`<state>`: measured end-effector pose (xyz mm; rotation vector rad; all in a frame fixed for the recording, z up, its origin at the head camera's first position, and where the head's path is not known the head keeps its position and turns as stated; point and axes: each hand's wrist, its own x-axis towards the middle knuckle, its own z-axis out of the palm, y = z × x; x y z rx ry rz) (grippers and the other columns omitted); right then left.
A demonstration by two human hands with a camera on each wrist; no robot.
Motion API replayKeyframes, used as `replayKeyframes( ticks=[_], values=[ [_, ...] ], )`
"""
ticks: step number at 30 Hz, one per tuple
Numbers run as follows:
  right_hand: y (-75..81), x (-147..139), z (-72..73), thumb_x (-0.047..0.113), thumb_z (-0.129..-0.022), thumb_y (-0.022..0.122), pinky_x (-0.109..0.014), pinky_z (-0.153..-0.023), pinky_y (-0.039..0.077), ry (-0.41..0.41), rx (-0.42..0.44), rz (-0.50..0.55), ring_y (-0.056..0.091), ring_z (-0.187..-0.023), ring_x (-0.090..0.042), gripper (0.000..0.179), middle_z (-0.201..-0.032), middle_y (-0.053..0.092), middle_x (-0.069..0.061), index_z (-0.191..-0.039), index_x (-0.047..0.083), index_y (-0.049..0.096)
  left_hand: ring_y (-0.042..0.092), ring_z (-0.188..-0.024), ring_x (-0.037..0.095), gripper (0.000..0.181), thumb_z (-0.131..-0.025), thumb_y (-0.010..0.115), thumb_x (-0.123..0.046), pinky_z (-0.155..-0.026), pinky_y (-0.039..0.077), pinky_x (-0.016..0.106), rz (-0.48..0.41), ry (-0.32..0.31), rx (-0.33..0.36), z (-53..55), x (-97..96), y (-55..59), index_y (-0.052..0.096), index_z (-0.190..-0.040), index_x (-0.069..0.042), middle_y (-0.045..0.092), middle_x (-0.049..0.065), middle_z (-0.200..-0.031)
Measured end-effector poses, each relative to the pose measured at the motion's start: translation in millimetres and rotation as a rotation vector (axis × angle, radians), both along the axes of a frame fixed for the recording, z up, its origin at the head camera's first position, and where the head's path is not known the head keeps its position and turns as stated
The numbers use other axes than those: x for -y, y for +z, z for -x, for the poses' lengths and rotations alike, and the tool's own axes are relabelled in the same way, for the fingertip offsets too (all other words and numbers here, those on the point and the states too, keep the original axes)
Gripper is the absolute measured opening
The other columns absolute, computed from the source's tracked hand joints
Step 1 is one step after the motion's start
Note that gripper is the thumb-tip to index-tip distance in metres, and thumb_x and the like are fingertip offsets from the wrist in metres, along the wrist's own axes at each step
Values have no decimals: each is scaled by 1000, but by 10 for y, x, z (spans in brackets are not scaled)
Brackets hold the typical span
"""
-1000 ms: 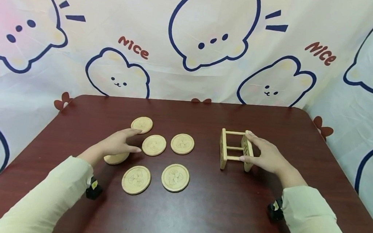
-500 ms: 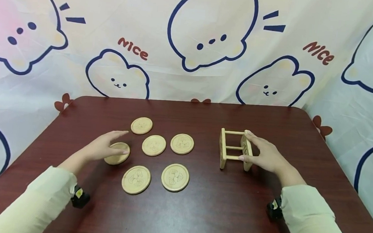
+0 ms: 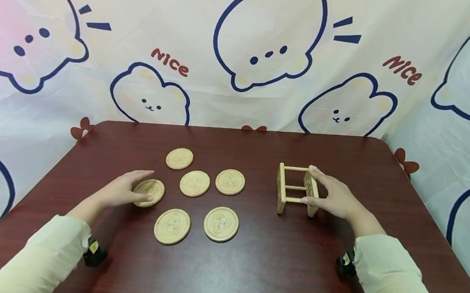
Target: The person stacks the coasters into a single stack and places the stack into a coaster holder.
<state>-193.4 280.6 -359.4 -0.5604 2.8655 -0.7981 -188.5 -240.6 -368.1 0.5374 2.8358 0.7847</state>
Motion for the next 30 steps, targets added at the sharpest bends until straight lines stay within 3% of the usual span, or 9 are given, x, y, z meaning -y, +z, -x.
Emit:
replayKeyframes(
  ticks=[24,30],
  values=[
    [-19,0,-8,46,-73,63,-56,-91,18,-10,0,2,18,-123,-39,85,-140,18,-14,-138,11,21,32,-116,39,80,-68,72,-34,-91,27,50,22,8,20,-26,99,-131,36,-127,5,36,25,-126],
    [-31,-6,3,46,-73,63,-56,-91,19,-9,-1,-4,18,-123,-38,85,-140,18,-15,-138,11,21,32,-116,38,79,-65,74,-30,-92,26,49,11,-18,2,-23,112,-163,38,-126,6,38,24,-125]
  ],
)
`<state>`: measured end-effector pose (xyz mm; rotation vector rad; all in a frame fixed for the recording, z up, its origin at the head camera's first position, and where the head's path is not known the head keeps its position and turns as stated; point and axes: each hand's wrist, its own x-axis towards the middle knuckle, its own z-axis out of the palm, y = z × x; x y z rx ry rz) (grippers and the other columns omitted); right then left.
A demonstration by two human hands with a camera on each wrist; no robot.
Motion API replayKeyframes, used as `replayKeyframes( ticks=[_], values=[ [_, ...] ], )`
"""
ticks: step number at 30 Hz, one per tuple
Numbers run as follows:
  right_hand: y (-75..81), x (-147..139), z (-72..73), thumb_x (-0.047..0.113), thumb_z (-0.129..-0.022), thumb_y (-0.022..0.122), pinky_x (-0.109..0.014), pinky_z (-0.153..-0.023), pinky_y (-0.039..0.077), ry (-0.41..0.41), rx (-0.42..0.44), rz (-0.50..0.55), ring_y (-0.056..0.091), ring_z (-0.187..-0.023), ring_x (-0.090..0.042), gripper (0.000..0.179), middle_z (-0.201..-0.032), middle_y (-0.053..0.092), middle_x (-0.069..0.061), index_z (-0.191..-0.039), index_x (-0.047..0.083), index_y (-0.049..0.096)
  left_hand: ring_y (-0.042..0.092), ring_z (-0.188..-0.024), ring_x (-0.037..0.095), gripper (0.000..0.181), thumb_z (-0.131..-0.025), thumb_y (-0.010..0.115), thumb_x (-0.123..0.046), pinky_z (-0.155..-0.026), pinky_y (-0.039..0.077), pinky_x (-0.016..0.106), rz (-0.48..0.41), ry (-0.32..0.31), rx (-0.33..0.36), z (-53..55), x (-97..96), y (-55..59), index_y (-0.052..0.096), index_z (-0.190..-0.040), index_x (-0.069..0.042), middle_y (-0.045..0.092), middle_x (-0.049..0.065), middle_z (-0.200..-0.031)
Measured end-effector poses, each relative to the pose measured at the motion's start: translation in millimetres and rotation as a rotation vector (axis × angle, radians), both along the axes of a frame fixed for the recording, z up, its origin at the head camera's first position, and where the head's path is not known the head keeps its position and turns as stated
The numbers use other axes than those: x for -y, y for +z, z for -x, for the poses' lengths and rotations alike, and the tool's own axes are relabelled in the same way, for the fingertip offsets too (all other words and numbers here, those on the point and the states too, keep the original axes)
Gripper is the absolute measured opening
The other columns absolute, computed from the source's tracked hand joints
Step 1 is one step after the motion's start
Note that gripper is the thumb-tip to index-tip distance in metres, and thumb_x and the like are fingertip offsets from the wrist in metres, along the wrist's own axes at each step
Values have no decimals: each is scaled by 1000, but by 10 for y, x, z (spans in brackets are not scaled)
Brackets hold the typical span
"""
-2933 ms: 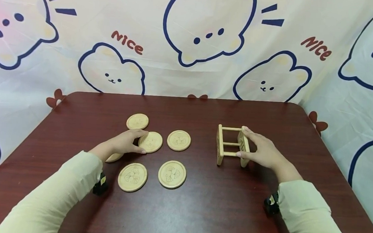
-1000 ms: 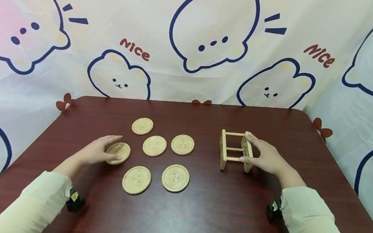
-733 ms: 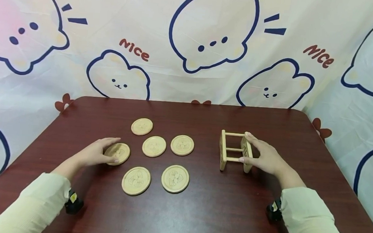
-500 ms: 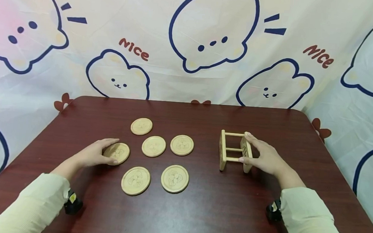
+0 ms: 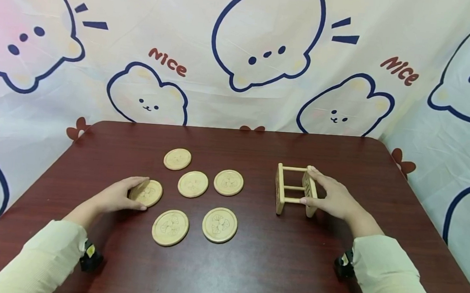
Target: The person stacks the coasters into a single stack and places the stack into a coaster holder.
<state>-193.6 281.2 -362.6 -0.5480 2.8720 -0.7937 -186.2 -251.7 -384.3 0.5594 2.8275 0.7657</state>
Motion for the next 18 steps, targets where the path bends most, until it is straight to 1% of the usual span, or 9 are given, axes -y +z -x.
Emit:
replayKeyframes(
  ticks=[4,8,13,18],
  values=[
    [-3,1,0,46,-73,63,-56,-91,19,0,3,3,18,-123,-38,85,-140,17,-15,-138,11,20,31,-116,37,79,-63,76,-25,-93,25,48,-15,-25,-6,-5,11,-25,39,-125,7,38,24,-125],
    [-6,5,0,45,-73,63,-56,-91,18,5,9,16,17,-124,-38,85,-140,17,-15,-138,10,20,31,-117,36,79,-63,76,-24,-93,25,48,-25,-35,-2,-10,17,-43,39,-124,8,38,24,-125],
    [-7,7,-1,46,-73,62,-56,-91,19,-1,23,21,16,-124,-38,86,-141,16,-15,-139,11,18,30,-117,37,80,-63,76,-25,-93,25,49,-12,-29,5,-13,22,-56,38,-125,9,37,25,-126],
    [-1,4,2,46,-73,62,-57,-91,18,-9,26,15,16,-124,-38,86,-141,15,-14,-139,12,18,31,-116,38,79,-64,75,-27,-92,25,49,11,-26,-13,-10,24,-46,38,-125,8,38,25,-125]
  ],
)
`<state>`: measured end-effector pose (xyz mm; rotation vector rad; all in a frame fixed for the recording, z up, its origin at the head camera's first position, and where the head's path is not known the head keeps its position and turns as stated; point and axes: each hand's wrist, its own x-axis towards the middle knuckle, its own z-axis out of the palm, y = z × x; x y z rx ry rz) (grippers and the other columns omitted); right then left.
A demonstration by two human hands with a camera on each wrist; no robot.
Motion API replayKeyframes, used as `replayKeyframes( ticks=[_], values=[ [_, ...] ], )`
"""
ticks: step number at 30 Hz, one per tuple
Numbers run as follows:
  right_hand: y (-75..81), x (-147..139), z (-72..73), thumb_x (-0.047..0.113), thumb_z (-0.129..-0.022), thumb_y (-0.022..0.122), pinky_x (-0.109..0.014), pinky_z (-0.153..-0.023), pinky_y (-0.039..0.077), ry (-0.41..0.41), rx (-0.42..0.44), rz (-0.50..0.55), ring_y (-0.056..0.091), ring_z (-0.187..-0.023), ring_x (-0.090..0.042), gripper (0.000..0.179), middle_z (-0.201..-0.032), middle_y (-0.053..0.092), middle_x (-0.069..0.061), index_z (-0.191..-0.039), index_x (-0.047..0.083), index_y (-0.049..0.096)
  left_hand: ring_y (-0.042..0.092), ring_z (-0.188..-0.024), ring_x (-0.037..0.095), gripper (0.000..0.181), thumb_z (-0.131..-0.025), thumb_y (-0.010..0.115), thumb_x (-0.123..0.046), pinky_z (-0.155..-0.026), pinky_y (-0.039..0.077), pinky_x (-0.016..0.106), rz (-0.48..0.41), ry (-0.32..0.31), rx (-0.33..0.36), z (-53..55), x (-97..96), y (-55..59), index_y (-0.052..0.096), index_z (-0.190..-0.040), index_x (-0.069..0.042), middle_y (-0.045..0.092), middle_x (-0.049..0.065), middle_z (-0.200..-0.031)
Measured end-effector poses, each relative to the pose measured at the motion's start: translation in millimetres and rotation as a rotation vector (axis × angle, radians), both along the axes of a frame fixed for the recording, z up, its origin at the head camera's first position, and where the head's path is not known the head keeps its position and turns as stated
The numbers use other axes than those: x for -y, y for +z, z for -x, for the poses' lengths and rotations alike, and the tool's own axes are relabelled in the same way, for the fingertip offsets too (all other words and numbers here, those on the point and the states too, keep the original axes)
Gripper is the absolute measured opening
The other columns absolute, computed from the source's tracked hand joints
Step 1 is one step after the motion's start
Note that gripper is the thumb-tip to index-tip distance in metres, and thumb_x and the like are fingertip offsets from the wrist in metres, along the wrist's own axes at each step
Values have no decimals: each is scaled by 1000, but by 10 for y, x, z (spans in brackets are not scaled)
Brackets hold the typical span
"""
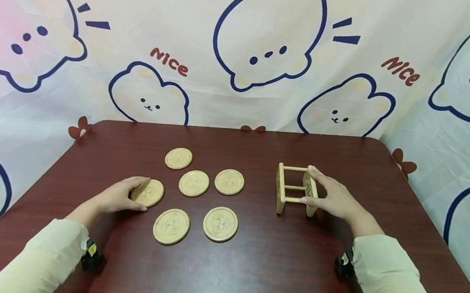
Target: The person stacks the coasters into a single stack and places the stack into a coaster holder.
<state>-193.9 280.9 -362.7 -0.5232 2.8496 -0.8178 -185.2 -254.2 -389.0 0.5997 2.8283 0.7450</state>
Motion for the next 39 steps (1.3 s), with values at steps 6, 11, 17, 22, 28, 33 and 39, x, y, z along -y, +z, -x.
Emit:
replayKeyframes(
  ticks=[6,11,17,22,28,33,39],
  values=[
    [23,-1,13,45,-74,62,-57,-91,18,-1,-1,-6,17,-123,-39,85,-141,16,-15,-139,11,18,34,-115,37,77,-64,75,-27,-92,27,48,2,3,-26,19,-8,16,40,-124,8,40,24,-123],
    [37,1,19,46,-74,62,-57,-91,18,-2,5,-10,17,-123,-38,86,-141,15,-14,-139,11,18,35,-114,37,77,-64,75,-28,-91,28,48,2,11,-39,31,-7,6,42,-123,7,41,24,-122],
    [53,4,4,45,-74,62,-56,-91,18,-5,5,-7,17,-124,-38,86,-141,15,-14,-139,11,17,36,-114,36,77,-63,76,-29,-91,28,48,-18,18,-50,44,-14,-20,43,-122,7,42,23,-122],
    [52,4,-7,46,-74,62,-57,-91,18,-9,10,-6,17,-124,-38,86,-141,15,-14,-139,12,17,35,-115,35,79,-62,76,-31,-91,28,47,-38,36,-45,41,-24,-9,42,-124,5,41,22,-123],
    [46,7,-11,46,-74,62,-58,-91,18,-9,11,-8,17,-123,-38,86,-141,15,-14,-139,12,17,35,-115,34,80,-63,75,-35,-92,28,47,-59,39,-56,40,-83,28,42,-125,3,41,20,-124],
    [38,15,-12,44,-74,62,-58,-90,18,-11,13,-4,17,-123,-39,85,-141,15,-14,-139,11,17,34,-116,33,80,-62,75,-36,-92,28,46,-67,33,-70,56,-160,53,42,-125,2,41,18,-125],
    [22,15,-10,45,-73,63,-58,-90,18,-15,18,6,16,-123,-39,87,-141,15,-15,-139,11,18,34,-116,32,80,-62,75,-37,-93,27,46,-62,25,-81,85,-246,76,42,-126,0,42,16,-125]
  ],
)
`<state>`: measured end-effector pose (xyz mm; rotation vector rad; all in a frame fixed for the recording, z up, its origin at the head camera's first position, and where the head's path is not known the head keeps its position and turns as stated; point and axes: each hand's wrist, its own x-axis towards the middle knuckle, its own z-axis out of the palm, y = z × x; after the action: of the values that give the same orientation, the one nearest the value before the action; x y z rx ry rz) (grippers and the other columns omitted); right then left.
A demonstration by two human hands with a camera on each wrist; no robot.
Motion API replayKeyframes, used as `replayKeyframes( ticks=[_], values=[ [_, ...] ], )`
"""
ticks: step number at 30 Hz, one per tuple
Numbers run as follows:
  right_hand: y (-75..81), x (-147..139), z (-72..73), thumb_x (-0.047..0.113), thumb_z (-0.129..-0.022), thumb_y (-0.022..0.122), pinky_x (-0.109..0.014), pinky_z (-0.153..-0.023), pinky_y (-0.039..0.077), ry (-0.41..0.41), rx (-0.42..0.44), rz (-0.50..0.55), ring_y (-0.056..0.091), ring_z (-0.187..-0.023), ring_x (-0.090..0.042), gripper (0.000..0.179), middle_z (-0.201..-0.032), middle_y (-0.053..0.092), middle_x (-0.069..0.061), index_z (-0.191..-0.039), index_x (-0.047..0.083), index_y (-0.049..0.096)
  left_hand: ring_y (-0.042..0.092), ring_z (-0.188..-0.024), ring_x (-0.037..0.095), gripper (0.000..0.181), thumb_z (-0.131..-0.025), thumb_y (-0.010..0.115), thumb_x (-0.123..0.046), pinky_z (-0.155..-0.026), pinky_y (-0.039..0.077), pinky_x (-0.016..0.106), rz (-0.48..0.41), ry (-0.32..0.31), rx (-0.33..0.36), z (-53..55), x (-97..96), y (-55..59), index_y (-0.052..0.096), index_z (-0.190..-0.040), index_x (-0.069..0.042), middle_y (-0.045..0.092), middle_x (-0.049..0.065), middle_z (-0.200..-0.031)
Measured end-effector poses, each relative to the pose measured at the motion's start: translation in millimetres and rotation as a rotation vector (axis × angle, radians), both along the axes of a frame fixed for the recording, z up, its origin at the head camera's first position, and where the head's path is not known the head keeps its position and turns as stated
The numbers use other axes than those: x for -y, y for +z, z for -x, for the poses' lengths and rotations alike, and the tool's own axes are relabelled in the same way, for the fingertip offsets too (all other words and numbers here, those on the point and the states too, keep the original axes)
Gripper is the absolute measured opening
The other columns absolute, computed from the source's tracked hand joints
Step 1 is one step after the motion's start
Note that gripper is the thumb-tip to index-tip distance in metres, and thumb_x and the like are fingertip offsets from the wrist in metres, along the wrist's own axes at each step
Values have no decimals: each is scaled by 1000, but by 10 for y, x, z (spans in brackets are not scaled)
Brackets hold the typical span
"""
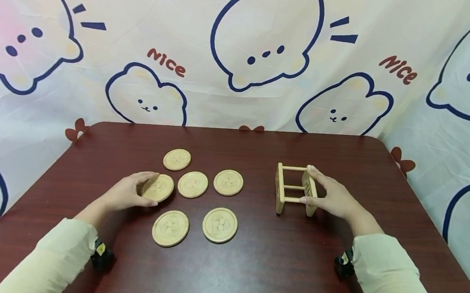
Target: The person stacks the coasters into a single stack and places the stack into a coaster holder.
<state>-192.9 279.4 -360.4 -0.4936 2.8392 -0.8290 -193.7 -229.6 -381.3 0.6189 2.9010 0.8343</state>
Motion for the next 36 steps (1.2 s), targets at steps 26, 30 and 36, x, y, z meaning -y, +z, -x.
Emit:
replayKeyframes(
  ticks=[26,30,36],
  values=[
    [9,15,7,47,-73,62,-56,-91,19,2,22,15,16,-124,-37,87,-141,13,-14,-139,13,16,33,-117,32,78,-62,75,-29,-93,28,45,-54,-70,-14,148,-370,-5,41,-126,2,39,18,-128],
    [8,10,5,47,-73,62,-57,-91,19,-2,26,14,16,-124,-37,88,-142,13,-14,-139,13,15,32,-117,33,79,-63,75,-30,-93,28,45,-41,-81,-10,174,-421,-15,41,-126,2,38,18,-128],
    [0,5,5,46,-73,62,-57,-92,18,2,31,35,14,-125,-35,87,-142,12,-13,-139,13,15,33,-117,32,79,-63,75,-30,-93,28,44,-31,-80,4,213,-488,-20,40,-127,0,39,16,-129]
  ],
)
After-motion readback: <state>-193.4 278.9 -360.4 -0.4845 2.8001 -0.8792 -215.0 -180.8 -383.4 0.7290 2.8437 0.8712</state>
